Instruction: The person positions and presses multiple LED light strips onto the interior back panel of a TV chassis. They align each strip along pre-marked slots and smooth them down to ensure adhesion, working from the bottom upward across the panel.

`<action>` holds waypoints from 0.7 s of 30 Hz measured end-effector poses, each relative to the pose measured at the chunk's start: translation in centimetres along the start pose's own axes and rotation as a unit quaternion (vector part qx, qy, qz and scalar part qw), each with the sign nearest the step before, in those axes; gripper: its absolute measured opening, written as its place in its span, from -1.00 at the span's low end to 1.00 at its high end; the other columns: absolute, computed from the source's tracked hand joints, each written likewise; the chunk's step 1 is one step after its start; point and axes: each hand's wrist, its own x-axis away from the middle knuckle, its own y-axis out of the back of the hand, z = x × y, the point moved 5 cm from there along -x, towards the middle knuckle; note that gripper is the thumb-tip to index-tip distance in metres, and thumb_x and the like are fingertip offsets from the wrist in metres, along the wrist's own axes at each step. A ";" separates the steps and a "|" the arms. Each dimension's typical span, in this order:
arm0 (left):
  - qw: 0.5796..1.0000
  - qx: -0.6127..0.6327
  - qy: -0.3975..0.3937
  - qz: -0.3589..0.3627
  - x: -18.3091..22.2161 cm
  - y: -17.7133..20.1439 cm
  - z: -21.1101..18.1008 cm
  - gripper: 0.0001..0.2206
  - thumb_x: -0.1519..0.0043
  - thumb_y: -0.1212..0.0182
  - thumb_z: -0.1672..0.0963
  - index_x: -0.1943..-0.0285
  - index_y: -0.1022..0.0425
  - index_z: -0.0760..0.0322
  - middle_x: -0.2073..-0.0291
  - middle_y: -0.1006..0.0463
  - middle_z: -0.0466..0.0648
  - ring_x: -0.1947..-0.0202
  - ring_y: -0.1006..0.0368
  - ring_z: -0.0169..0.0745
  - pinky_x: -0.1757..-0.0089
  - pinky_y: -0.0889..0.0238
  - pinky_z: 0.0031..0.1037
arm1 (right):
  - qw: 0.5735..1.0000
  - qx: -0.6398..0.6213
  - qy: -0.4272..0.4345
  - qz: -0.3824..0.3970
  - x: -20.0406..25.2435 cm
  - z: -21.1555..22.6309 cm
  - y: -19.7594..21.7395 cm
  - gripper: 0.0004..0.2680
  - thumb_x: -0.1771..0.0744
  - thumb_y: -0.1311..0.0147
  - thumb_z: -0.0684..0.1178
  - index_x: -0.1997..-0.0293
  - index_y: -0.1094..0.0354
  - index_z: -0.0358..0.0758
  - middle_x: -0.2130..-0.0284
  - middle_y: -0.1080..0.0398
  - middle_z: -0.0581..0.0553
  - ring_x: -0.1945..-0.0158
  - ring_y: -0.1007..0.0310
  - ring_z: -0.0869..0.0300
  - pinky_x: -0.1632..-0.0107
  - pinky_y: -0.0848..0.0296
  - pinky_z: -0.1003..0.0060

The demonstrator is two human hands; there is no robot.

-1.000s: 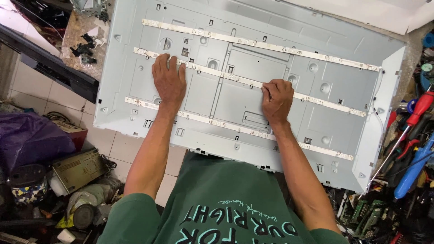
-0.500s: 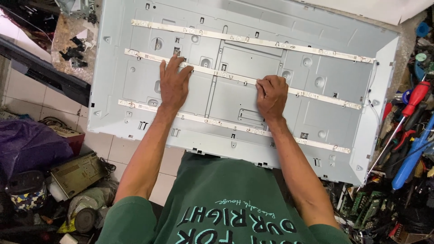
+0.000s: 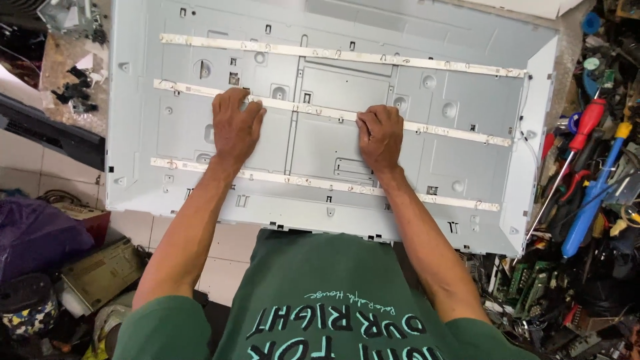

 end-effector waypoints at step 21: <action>1.000 0.005 0.002 -0.014 -1.0 -0.5 0.4 -0.85 -0.39 -0.28 0.04 0.02 -0.59 0.14 0.19 -0.43 -0.01 0.02 -0.39 -0.03 -0.08 -0.11 -0.15 | 1.000 -0.008 -0.014 0.004 -0.1 -0.5 -0.5 -0.95 -0.39 -0.17 -0.07 0.24 -0.46 -0.07 0.33 -0.32 0.06 0.14 -0.35 0.08 0.02 -0.29 0.11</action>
